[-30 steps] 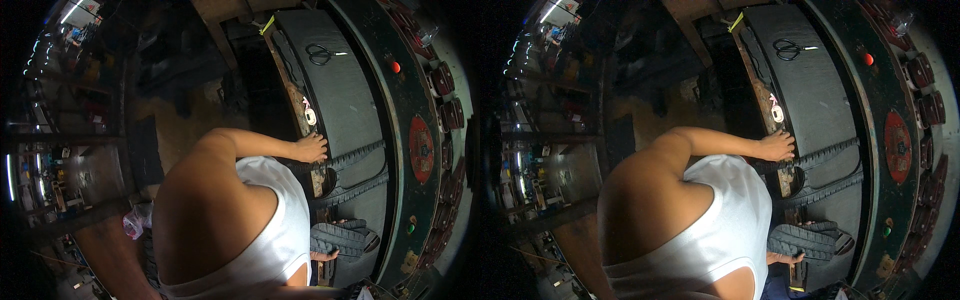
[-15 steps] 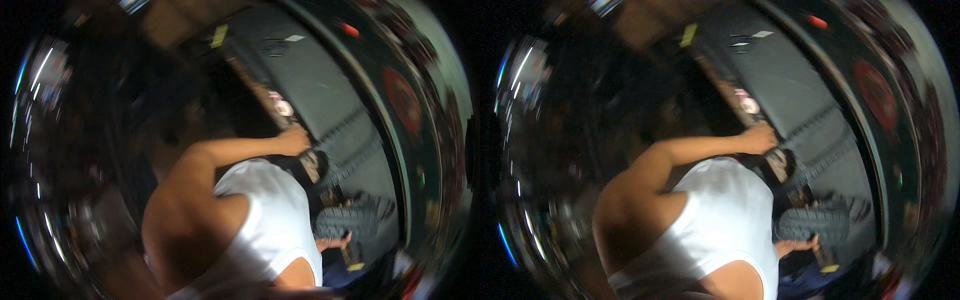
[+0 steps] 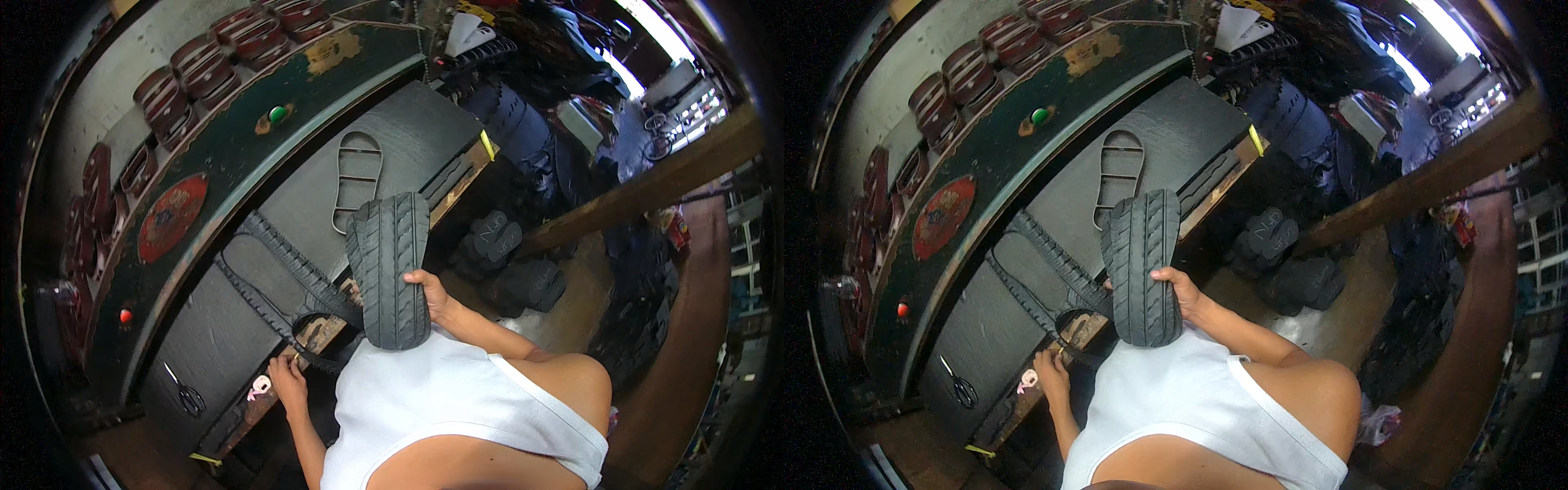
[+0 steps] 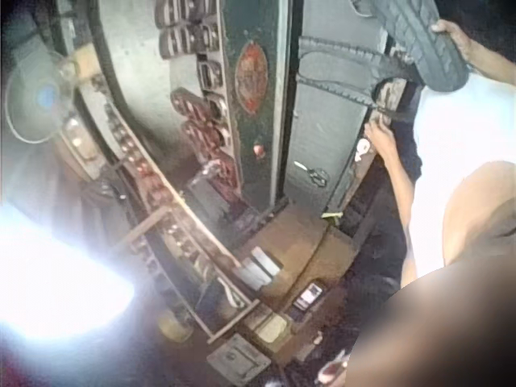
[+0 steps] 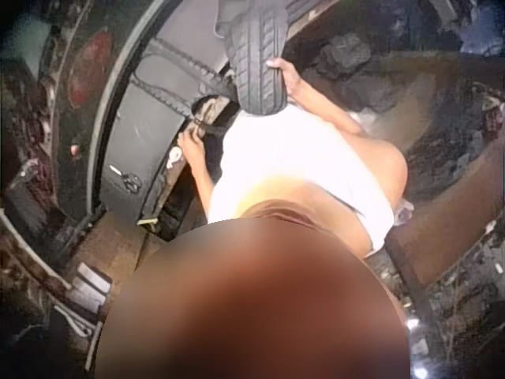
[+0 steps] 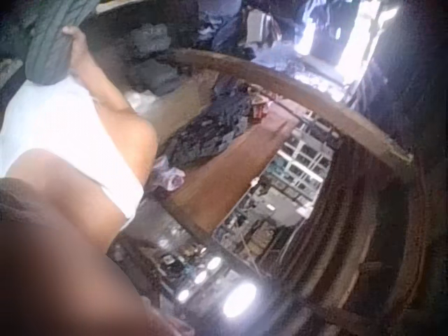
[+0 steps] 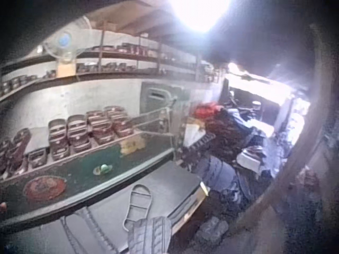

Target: The person places a metal template on a rubber sheet, presses a machine to cut a sole, and then removes the cut piece. They repeat this process several times, stacking the finished soles and occasionally marking them with a pencil.

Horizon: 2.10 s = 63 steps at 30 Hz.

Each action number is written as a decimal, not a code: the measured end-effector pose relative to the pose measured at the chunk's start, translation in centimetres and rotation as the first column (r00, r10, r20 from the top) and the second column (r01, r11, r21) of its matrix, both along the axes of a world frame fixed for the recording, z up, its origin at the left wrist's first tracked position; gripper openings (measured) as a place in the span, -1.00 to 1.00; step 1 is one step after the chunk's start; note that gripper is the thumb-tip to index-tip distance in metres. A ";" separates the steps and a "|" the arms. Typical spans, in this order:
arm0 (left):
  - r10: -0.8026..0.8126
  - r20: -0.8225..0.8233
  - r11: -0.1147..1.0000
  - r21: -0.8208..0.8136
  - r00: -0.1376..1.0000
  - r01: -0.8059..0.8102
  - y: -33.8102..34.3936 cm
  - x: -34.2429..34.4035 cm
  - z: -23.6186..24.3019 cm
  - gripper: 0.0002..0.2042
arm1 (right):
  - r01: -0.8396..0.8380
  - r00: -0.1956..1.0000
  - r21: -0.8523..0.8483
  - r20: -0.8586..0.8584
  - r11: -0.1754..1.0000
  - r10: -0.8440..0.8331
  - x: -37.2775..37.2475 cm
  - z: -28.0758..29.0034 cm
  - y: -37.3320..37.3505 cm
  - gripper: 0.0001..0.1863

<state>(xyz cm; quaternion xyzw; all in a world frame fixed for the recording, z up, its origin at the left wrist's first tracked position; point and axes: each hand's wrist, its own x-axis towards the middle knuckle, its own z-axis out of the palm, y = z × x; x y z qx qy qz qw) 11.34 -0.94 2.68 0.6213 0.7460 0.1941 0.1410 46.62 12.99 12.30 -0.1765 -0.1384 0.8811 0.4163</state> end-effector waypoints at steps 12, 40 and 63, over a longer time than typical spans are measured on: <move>0.033 0.775 0.996 0.025 0.631 -0.083 2.5 -1.6 9.7 -0.53 | 0.064 0.997 -0.132 0.057 0.989 -0.057 1.3 -0.6 -2.1 -0.19; -0.570 0.284 0.673 0.700 0.771 0.239 5.5 11.4 17.3 -0.68 | -0.299 0.953 0.061 0.067 0.952 0.295 -4.9 2.9 -1.9 -0.42; -0.584 0.321 0.680 0.696 0.746 0.233 5.7 10.7 16.5 -0.71 | -0.180 0.983 -0.016 0.034 0.983 0.181 -5.6 3.8 -1.4 -0.36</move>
